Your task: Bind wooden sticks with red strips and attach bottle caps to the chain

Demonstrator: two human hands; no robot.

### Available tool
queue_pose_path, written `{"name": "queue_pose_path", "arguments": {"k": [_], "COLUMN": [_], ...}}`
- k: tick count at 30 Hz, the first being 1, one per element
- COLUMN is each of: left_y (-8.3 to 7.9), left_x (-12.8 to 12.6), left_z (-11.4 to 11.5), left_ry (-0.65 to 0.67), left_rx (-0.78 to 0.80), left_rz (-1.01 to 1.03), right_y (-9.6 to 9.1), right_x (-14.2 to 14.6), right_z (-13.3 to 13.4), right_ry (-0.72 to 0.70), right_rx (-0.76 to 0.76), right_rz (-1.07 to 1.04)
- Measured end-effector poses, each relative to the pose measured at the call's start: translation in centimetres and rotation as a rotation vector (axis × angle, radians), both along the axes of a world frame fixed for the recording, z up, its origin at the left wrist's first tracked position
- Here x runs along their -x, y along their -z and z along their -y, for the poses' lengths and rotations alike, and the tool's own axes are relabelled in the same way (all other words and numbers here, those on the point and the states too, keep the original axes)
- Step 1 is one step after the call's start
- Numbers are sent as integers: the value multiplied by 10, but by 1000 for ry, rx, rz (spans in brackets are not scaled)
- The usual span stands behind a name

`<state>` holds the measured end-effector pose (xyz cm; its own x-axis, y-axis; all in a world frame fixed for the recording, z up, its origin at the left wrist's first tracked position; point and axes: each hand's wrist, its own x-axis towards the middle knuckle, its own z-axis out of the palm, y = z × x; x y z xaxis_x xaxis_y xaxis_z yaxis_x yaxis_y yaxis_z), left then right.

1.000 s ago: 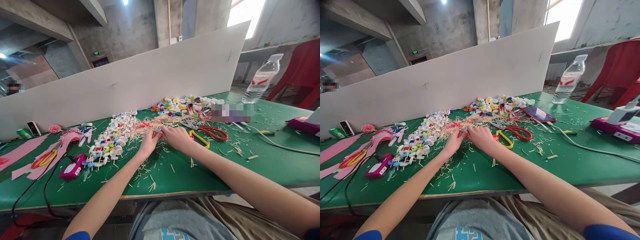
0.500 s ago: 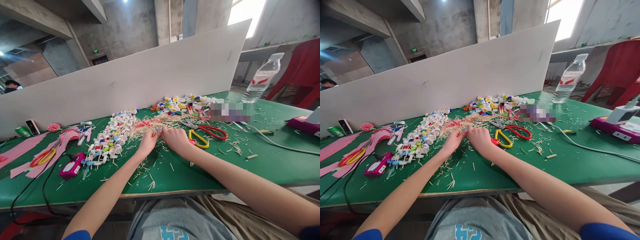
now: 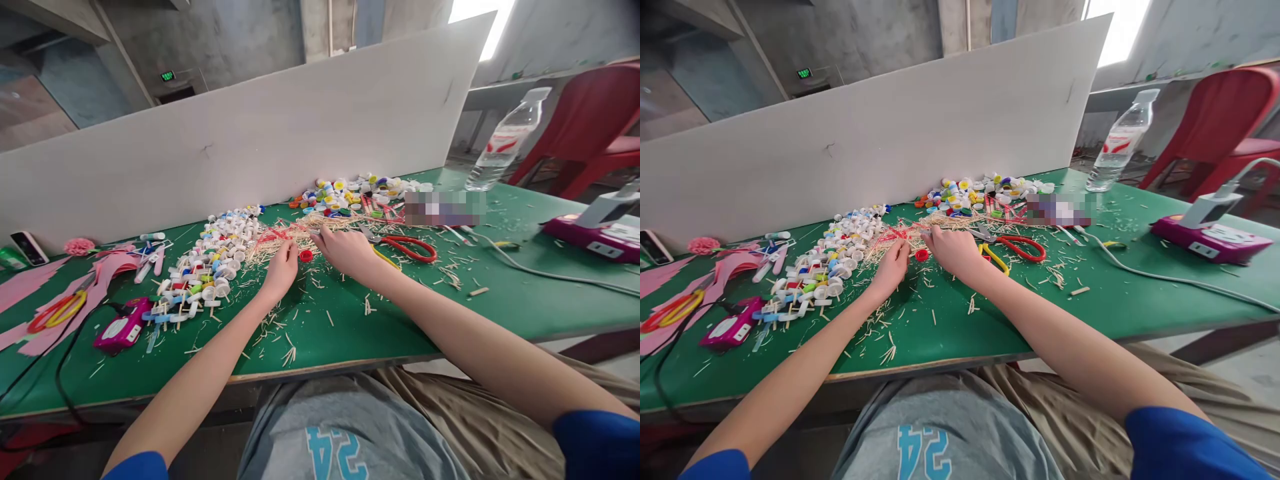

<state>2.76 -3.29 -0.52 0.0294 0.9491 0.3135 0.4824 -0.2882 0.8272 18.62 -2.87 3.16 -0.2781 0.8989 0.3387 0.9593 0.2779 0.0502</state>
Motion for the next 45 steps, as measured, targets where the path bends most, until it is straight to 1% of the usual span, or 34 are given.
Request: {"name": "queue_pose_path", "arguments": {"k": [5, 11, 16, 20, 23, 28, 34, 38, 40, 43, 45], "left_y": [2, -2, -5, -4, -3, -5, -11, -11, -8, -5, -4], "left_x": [-3, -5, -6, -4, -1, 2, 1, -1, -2, -6, -9], "left_z": [-2, 3, 6, 4, 1, -1, 3, 4, 4, 6, 8], "left_ry": [37, 58, 121, 138, 116, 82, 24, 31, 7, -64, -68], "left_rx": [38, 72, 22, 2, 21, 38, 66, 67, 46, -37, -74], "left_rz": [87, 153, 151, 93, 47, 2, -73, -95, -102, -128, -142], "right_y": [4, 5, 5, 6, 5, 1, 7, 10, 9, 4, -1], "right_x": [2, 2, 0, 1, 3, 11, 18, 20, 21, 19, 15], "right_z": [-1, 1, -1, -2, 1, 10, 14, 16, 16, 16, 15], "right_ry": [-149, -225, -261, -220, -188, -94, -15, 2, 22, 69, 90], "right_rx": [16, 26, 30, 3, -17, -12, -21, -17, -10, 1, 3], "right_rz": [25, 43, 75, 105, 134, 141, 145, 142, 138, 124, 109]}}
